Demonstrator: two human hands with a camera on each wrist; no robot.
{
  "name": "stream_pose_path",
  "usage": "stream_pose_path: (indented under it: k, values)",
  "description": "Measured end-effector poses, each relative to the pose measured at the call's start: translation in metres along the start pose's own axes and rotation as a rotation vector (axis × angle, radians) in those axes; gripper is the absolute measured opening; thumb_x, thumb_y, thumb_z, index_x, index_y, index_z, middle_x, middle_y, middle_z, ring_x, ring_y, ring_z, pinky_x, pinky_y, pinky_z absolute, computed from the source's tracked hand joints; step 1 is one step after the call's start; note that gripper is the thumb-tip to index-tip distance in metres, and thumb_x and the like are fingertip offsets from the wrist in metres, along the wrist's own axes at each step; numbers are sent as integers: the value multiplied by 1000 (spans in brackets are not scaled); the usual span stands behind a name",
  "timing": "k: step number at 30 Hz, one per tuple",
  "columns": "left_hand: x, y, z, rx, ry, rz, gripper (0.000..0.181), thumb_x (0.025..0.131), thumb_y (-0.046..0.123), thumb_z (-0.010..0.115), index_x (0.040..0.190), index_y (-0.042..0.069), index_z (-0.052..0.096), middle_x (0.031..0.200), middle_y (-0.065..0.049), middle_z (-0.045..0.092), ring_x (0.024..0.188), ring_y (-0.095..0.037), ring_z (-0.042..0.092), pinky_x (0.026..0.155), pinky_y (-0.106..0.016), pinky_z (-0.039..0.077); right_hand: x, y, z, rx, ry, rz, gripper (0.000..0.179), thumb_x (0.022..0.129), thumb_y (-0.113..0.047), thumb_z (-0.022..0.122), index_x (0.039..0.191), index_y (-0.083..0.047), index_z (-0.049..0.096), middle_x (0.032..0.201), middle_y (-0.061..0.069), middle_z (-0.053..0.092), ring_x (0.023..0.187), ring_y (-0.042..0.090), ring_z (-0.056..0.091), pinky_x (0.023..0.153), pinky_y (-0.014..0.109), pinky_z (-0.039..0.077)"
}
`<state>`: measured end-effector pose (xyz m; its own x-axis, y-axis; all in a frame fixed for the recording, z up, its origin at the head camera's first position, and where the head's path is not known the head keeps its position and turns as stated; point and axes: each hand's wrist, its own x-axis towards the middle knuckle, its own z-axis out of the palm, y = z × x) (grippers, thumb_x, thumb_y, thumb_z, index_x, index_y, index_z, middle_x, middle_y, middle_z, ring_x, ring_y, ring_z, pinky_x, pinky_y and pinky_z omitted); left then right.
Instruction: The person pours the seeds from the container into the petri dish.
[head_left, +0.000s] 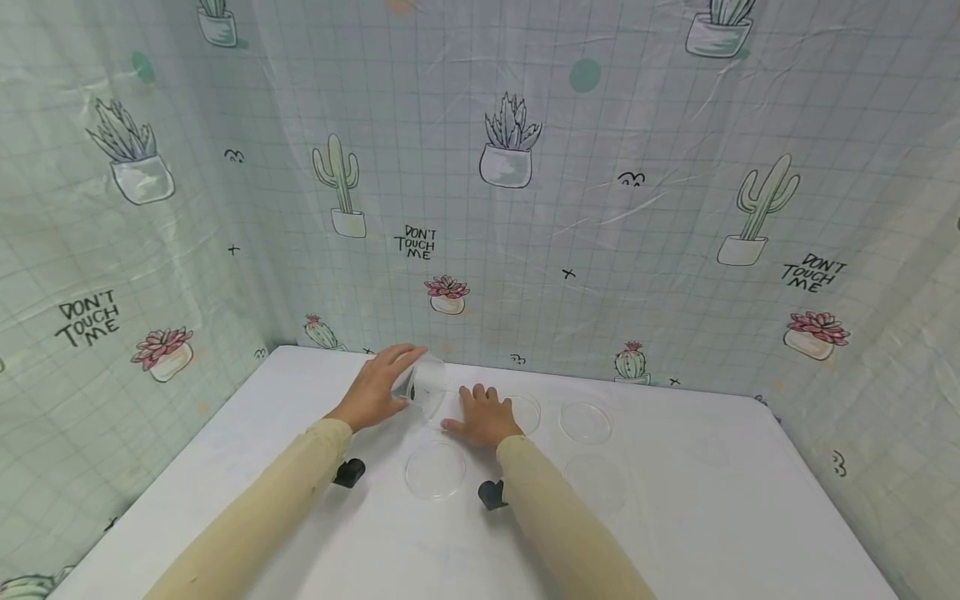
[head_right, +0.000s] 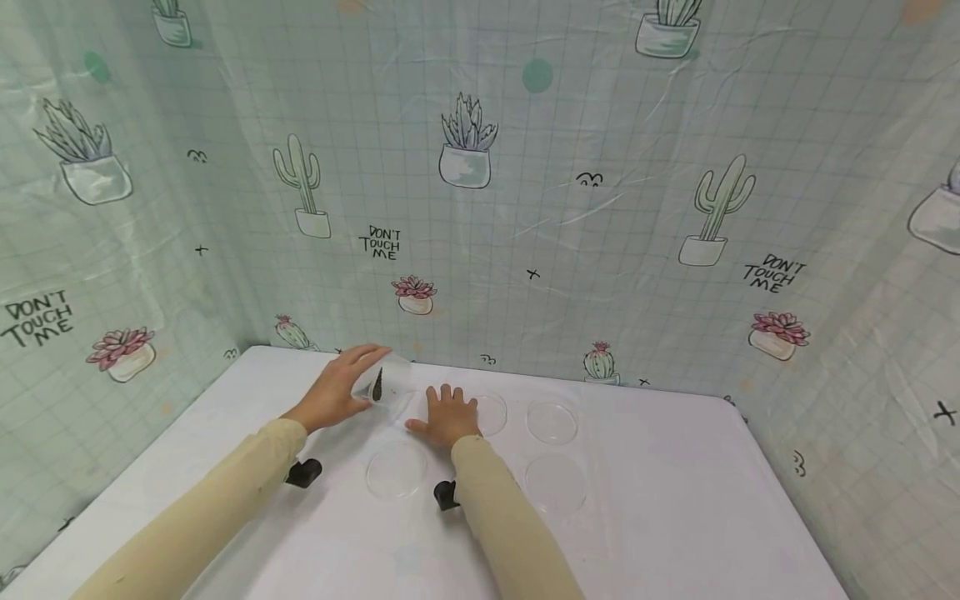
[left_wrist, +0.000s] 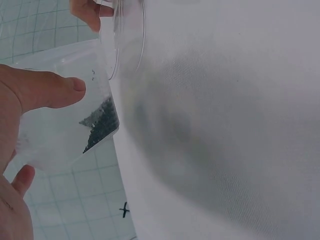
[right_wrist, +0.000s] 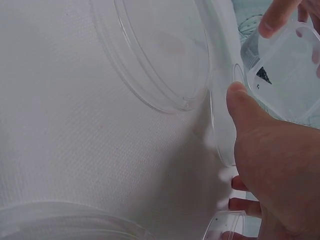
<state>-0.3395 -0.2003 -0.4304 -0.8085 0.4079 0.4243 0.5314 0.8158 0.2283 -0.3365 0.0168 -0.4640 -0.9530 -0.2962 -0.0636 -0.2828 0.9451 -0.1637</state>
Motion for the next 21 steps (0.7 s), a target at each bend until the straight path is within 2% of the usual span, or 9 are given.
stream_pose_path:
  k: [21]
  values:
    - [5,4,1,32,-31,36,92,68,3,85,147,26,41,148,-6,42,138,-29,38,110,-56,37,-2,-2,-1,0,14,-3,79,88,-67,52,147,-15,40,141,12,47,130,33,43,104,60,41]
